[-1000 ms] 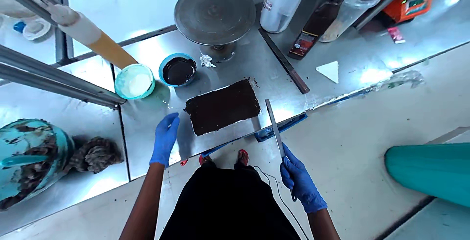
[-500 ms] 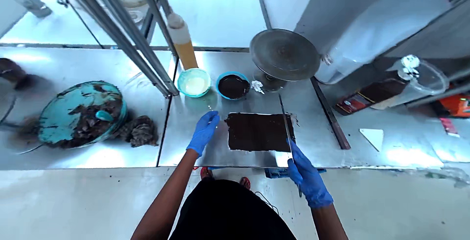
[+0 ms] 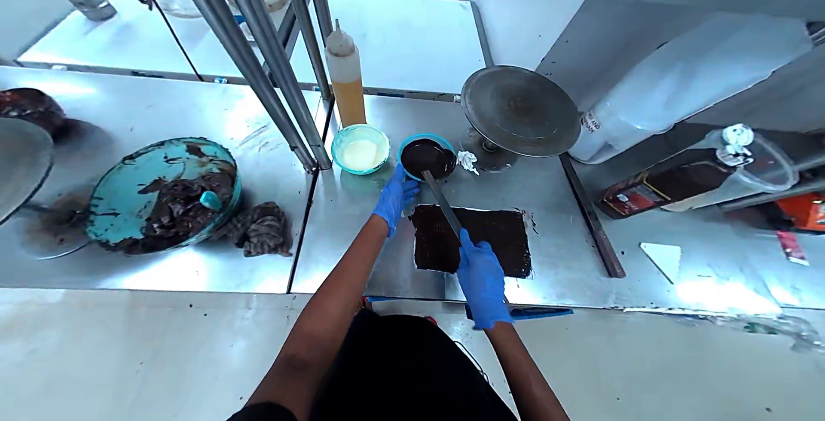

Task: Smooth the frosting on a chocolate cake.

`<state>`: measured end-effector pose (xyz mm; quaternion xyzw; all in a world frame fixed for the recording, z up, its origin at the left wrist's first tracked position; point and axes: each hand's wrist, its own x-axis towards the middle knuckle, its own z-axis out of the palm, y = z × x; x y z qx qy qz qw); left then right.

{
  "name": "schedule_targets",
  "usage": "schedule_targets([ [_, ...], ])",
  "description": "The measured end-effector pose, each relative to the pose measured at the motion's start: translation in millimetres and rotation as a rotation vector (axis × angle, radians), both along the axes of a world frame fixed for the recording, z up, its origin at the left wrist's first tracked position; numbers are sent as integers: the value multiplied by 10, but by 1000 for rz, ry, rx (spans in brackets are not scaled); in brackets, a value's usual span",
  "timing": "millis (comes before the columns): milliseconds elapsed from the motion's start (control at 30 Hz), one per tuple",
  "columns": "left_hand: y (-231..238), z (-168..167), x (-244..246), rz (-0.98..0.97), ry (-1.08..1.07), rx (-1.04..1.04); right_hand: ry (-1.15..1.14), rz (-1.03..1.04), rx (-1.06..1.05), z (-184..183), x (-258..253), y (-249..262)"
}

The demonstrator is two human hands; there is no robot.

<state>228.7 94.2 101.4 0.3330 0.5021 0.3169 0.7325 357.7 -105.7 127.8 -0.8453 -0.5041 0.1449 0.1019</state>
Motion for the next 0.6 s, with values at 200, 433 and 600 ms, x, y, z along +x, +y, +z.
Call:
schedule_targets([
  [200,-86,-11,-232,-76,76,82,279,-36,147,93,220,-921],
  [433,-728,-91,-1108,-90,481,458,659,-119,192,-288,-311,-1038],
  [600,-804,-305,-1823,-307,921,822,672,-205,264,-569,-1005,-880],
])
